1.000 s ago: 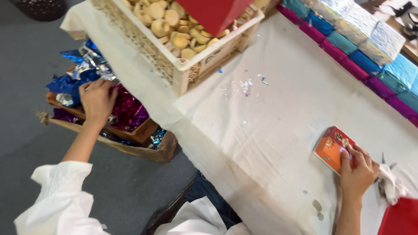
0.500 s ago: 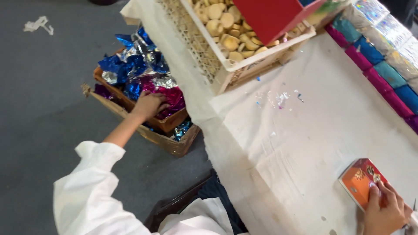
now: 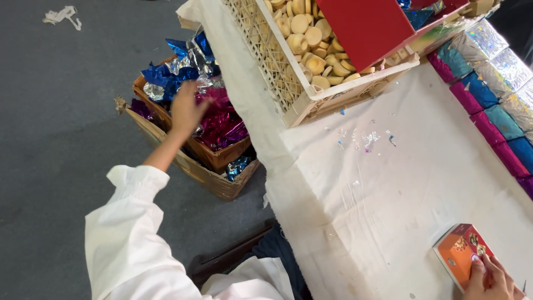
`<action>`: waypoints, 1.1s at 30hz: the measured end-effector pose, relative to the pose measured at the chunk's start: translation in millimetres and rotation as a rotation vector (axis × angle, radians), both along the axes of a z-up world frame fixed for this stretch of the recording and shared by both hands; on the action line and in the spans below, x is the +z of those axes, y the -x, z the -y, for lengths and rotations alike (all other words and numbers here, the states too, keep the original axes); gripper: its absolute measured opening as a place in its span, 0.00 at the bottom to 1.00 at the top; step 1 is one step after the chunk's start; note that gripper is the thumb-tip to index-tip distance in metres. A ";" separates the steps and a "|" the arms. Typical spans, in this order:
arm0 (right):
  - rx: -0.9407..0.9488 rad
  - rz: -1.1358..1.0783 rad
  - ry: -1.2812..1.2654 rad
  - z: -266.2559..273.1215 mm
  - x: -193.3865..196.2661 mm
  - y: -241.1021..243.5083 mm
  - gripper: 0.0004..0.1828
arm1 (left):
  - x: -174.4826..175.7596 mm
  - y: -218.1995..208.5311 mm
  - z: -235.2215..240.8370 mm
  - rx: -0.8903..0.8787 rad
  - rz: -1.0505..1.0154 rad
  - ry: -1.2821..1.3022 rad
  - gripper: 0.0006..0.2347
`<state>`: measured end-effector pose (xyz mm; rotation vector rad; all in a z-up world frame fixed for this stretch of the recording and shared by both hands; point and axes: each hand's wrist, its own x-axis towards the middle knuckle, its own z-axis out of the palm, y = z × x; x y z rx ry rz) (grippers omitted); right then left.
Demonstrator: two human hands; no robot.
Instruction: The person wraps a small rectangular box with shiny pink foil paper. They fold the paper around the box, use a white plastic squeegee tool to smooth the foil, and secure the edges with clear tape from a red dispenser.
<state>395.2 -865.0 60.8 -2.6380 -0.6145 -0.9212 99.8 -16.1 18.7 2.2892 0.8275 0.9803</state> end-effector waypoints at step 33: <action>0.542 -0.126 0.197 -386.2 125.0 210.0 0.13 | 96.1 30.9 39.9 0.069 0.737 0.073 0.06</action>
